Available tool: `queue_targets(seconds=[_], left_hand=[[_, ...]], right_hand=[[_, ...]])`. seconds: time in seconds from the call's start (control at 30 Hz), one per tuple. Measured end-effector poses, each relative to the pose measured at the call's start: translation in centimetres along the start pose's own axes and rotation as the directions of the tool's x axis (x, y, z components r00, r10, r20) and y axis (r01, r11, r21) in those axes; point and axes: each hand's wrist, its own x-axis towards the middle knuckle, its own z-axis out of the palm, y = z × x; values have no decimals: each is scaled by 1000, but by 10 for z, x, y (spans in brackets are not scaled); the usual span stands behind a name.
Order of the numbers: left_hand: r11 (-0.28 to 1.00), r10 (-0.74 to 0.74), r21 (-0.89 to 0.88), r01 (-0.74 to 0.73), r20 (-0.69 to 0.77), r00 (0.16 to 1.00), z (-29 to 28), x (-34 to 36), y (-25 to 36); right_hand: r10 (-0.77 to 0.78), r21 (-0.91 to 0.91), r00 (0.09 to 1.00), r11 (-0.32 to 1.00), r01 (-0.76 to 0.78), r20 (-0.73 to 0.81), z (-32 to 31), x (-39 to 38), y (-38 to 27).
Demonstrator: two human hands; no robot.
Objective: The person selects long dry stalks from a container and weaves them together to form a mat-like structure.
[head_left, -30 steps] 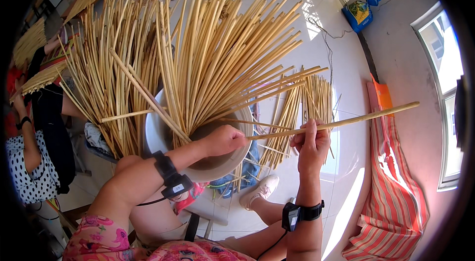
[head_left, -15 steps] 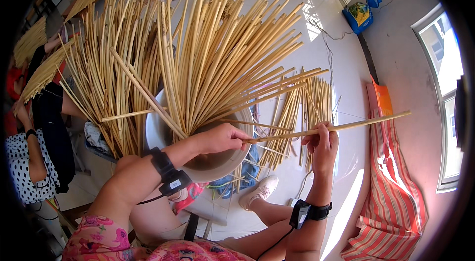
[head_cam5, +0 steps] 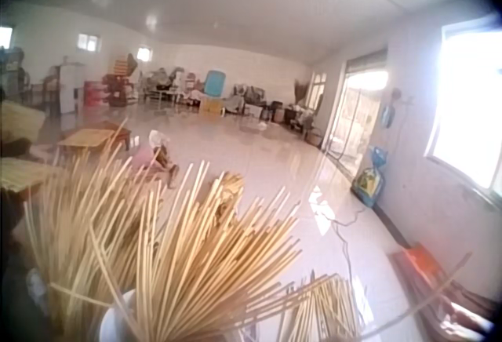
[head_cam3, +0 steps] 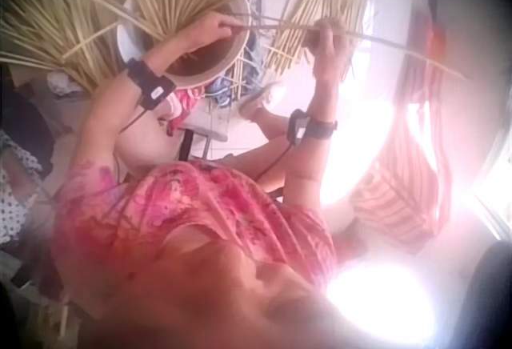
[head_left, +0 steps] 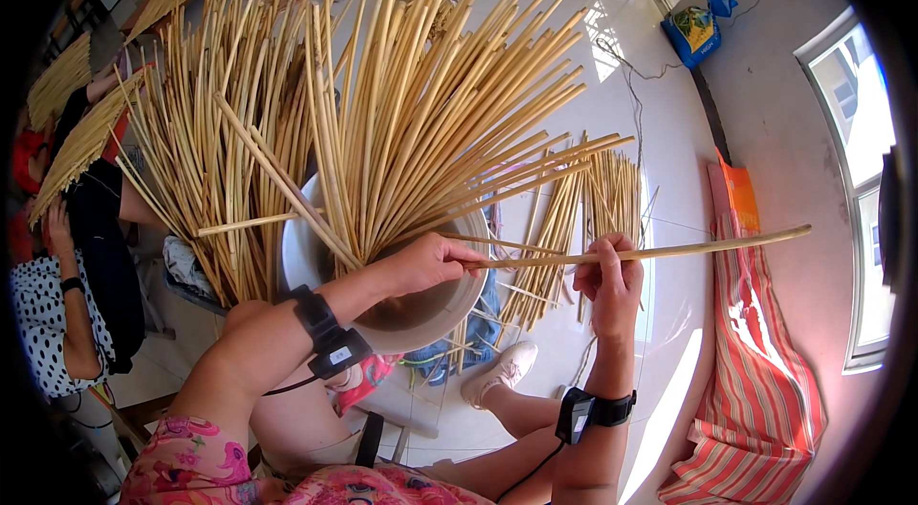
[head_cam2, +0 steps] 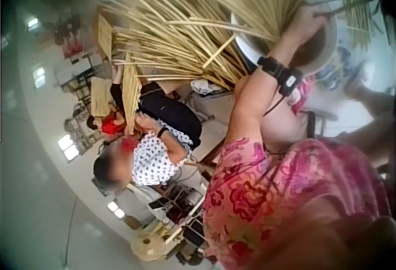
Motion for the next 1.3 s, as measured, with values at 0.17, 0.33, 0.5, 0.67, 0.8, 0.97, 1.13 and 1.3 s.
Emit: queue_targets(seconds=[0.17, 0.33, 0.5, 0.67, 0.8, 0.97, 1.13, 1.3], left_hand=[[954, -68, 282, 103, -133, 989, -15, 11, -35], [575, -231, 703, 418, -351, 907, -39, 12, -84], [520, -48, 724, 453, -504, 862, -37, 10, -115], [489, -217, 861, 136, -31, 976, -70, 9, -165], [669, -276, 697, 259, -91, 957, -39, 11, -61], [845, -26, 534, 15, 13, 1000, -12, 6, -17], [918, 165, 352, -183, 82, 983, 12, 2, -8], [779, 307, 556, -289, 64, 950, 15, -4, -5]], right_hand=[[12, -86, 994, 996, -3, 107, 19, -6, 13], [-6, -246, 982, 968, 53, 189, 36, -10, 17], [-79, -370, 963, 913, 173, 256, 40, -11, 15], [-56, -420, 906, 873, 248, 419, 55, -10, 22], [80, -395, 919, 915, 87, 387, 46, -9, 24], [119, -229, 956, 972, -57, 269, 40, -6, 20], [48, -207, 978, 978, -6, 201, 48, -8, 20], [-79, -246, 997, 967, 71, -22, 48, -13, 10]])
